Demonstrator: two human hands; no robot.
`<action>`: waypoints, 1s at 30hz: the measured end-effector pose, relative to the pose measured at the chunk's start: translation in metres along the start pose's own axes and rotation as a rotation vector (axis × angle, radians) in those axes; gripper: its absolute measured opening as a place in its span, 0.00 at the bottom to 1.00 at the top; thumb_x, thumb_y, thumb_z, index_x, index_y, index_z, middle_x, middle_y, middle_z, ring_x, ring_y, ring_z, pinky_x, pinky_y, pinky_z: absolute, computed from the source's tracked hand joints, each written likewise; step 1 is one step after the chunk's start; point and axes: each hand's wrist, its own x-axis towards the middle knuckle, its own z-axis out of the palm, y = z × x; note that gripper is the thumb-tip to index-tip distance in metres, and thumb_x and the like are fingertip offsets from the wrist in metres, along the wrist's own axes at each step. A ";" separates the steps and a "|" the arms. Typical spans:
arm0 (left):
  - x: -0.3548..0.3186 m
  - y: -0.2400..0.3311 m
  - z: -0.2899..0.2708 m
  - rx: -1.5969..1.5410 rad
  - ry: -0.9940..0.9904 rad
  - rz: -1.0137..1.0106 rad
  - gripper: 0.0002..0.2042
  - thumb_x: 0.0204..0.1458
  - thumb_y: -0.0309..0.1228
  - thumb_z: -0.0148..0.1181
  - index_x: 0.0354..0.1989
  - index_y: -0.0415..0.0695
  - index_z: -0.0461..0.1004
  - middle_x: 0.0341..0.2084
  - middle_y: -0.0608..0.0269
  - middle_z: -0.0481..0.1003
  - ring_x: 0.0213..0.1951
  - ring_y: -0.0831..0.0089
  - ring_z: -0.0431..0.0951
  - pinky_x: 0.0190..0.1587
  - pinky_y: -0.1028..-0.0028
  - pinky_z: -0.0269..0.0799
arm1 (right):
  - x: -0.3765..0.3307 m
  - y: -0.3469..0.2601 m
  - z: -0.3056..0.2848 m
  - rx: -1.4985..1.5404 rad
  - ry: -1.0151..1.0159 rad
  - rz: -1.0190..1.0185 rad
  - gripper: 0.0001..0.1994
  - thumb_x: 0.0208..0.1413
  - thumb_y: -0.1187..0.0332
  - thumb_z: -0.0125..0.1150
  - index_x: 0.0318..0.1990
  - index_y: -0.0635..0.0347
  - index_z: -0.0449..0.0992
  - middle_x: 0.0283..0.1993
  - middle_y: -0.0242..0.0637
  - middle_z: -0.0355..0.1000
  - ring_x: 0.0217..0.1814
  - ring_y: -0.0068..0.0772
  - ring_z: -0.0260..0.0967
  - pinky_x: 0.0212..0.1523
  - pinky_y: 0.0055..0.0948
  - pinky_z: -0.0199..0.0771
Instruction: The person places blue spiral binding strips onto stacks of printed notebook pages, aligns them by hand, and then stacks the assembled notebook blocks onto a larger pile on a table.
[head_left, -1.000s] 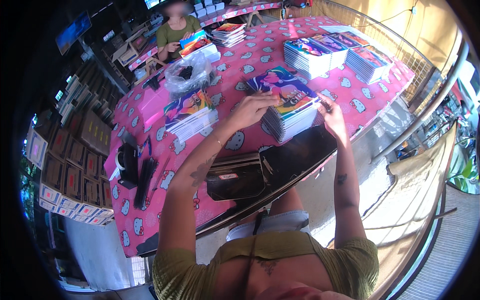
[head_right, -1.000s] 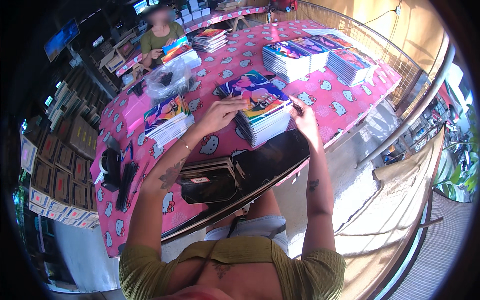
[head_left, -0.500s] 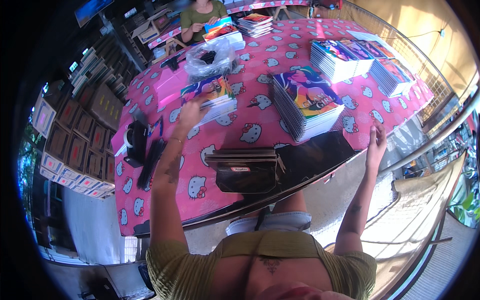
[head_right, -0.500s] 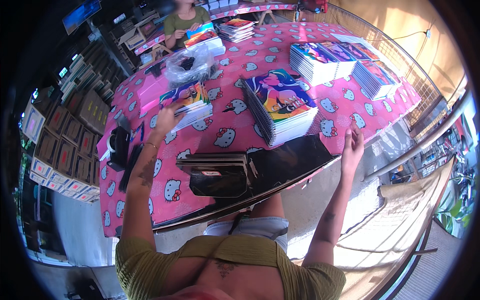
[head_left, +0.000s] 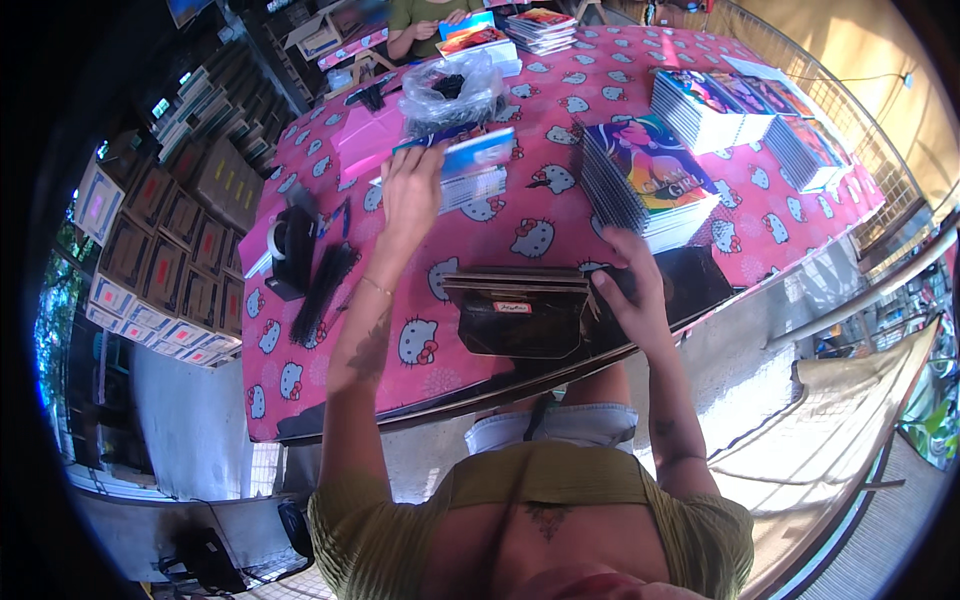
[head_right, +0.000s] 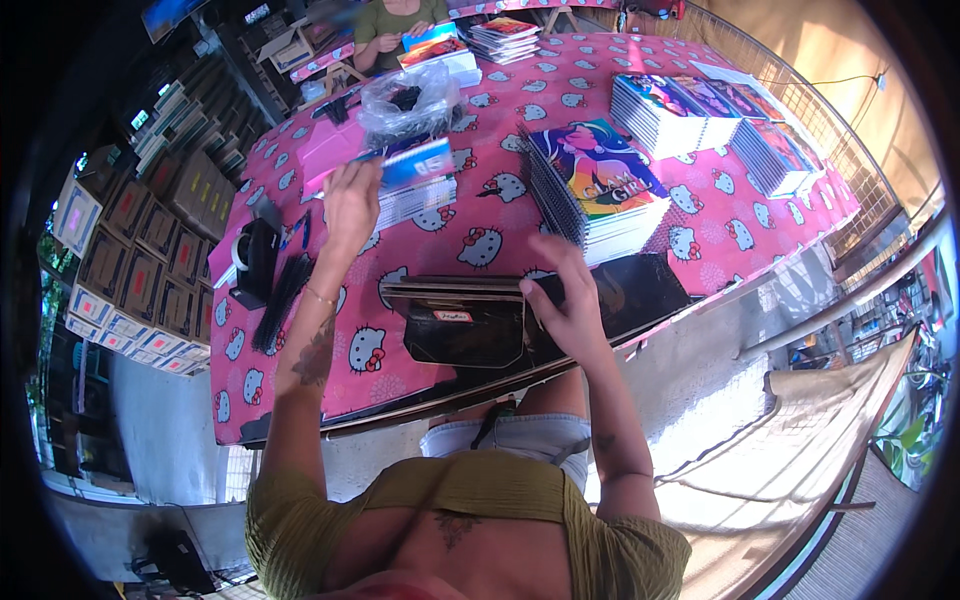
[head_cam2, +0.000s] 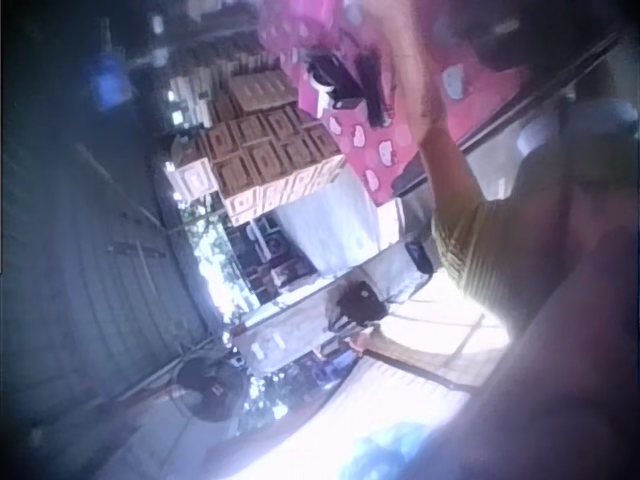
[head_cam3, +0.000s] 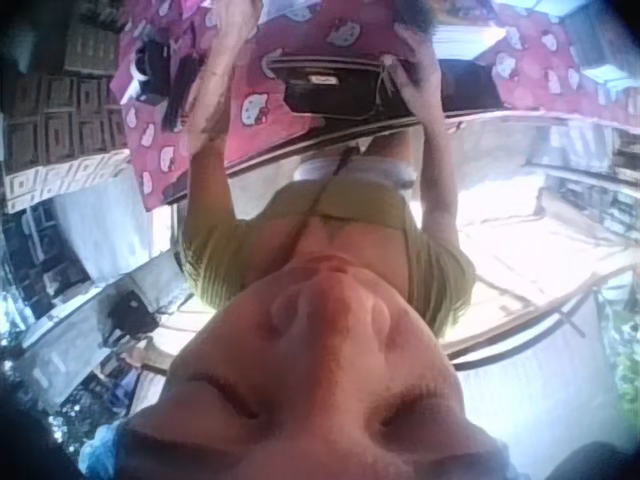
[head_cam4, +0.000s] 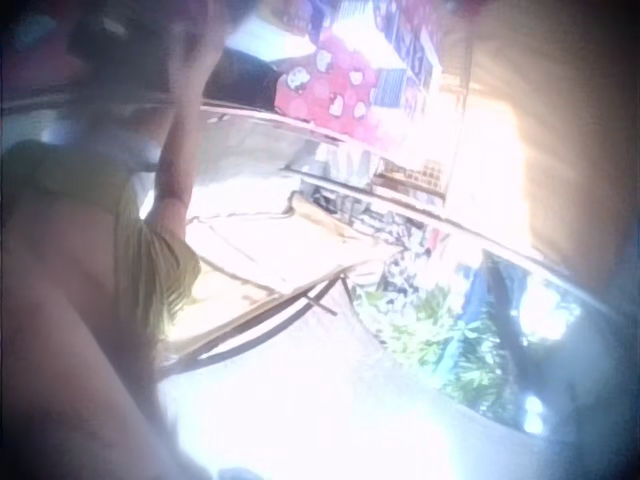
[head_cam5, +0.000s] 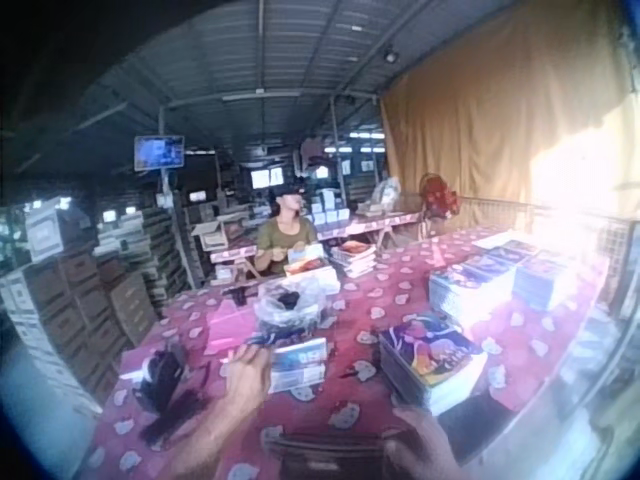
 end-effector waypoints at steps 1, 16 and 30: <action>0.011 0.026 -0.030 -0.085 0.017 0.053 0.12 0.58 0.26 0.59 0.49 0.42 0.80 0.36 0.58 0.78 0.41 0.59 0.77 0.45 0.62 0.65 | 0.001 0.005 0.007 -0.036 0.089 -0.006 0.30 0.54 0.75 0.69 0.64 0.66 0.66 0.61 0.51 0.69 0.67 0.46 0.67 0.66 0.39 0.66; 0.007 0.132 -0.111 -0.329 -0.258 0.335 0.13 0.53 0.26 0.62 0.47 0.43 0.78 0.34 0.63 0.77 0.38 0.63 0.75 0.45 0.61 0.62 | -0.042 0.045 0.029 0.505 -0.036 0.423 0.15 0.60 0.74 0.68 0.54 0.64 0.76 0.48 0.34 0.80 0.49 0.20 0.74 0.54 0.25 0.71; -0.175 0.102 -0.027 -0.988 0.019 -0.940 0.24 0.71 0.41 0.44 0.68 0.36 0.65 0.65 0.45 0.68 0.69 0.57 0.64 0.71 0.63 0.54 | -0.044 0.042 0.071 0.383 -0.059 0.316 0.28 0.61 0.68 0.67 0.66 0.66 0.64 0.58 0.40 0.69 0.60 0.31 0.67 0.61 0.31 0.67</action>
